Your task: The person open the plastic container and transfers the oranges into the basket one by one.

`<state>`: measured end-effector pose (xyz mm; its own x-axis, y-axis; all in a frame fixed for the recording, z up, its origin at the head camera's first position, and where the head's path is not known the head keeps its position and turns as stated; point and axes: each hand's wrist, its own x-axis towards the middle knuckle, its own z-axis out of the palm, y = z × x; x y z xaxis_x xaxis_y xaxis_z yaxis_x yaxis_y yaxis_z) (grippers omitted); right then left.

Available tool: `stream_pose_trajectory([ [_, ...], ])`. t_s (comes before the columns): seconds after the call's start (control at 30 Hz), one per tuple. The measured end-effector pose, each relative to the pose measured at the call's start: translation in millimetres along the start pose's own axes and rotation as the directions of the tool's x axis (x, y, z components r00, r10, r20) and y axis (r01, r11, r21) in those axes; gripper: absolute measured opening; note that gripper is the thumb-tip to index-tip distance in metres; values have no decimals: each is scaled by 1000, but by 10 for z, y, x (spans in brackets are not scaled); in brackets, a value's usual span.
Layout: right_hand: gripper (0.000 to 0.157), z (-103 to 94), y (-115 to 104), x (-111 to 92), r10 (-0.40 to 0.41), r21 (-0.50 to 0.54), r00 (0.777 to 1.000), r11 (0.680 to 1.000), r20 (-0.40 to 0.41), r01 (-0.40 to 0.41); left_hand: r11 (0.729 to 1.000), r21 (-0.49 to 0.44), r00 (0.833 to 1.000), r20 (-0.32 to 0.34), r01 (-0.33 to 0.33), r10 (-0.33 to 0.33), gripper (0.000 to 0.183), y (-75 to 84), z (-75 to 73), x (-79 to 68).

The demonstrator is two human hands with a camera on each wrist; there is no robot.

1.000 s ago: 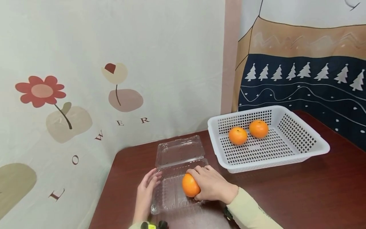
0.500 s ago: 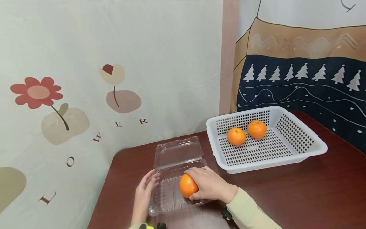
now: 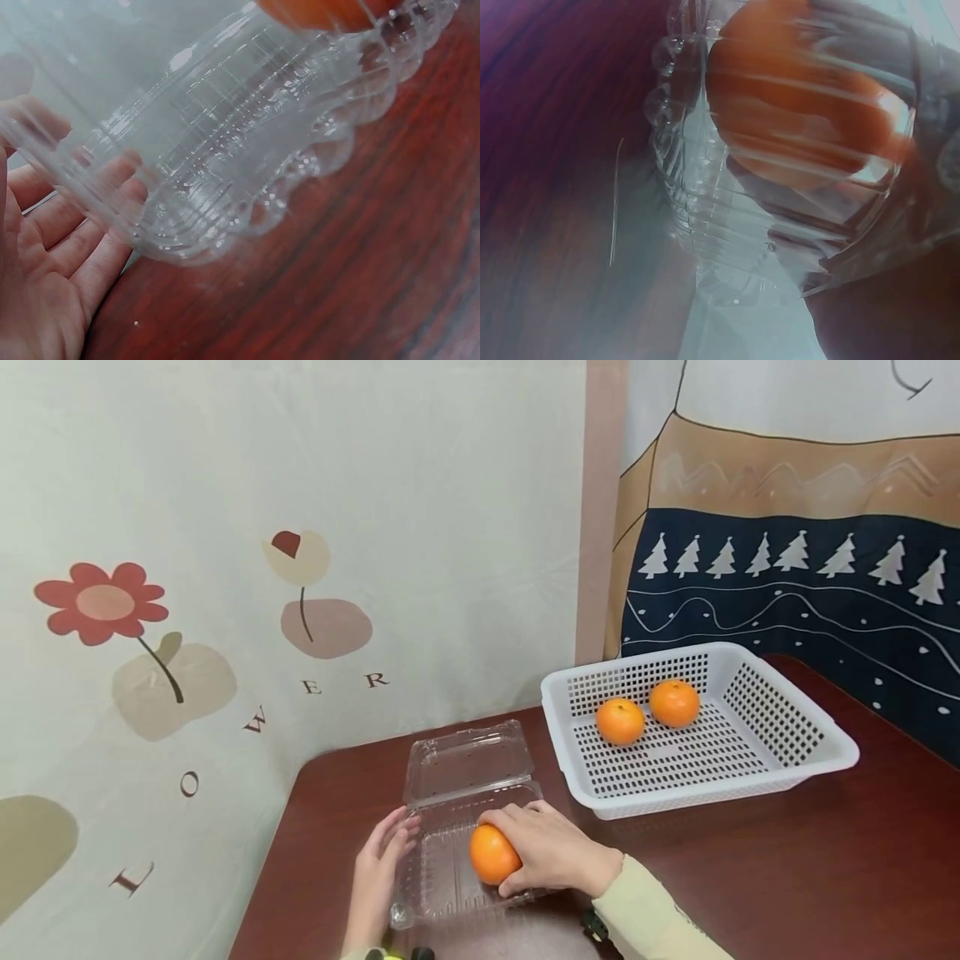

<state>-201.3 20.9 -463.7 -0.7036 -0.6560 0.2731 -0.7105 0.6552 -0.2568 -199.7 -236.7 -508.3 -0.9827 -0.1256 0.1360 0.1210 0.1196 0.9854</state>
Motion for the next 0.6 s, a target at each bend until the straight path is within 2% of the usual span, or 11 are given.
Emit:
stream_pose_trajectory([
  [0.2,83,-7,-11,-4,-39,-56,999,998,-18,38,1000,9,1000,2,-7,7,34,7,-3,4],
  [0.47,89,19,-30,-20,20,-26,1000,999,7,-20,999,25,1000,9,-22,22,38,-30,0,-25],
  [0.6,78,3,-24,-1,37,-21,999,999,1,-37,999,28,999,12,-35,35,38,17,7,-14],
])
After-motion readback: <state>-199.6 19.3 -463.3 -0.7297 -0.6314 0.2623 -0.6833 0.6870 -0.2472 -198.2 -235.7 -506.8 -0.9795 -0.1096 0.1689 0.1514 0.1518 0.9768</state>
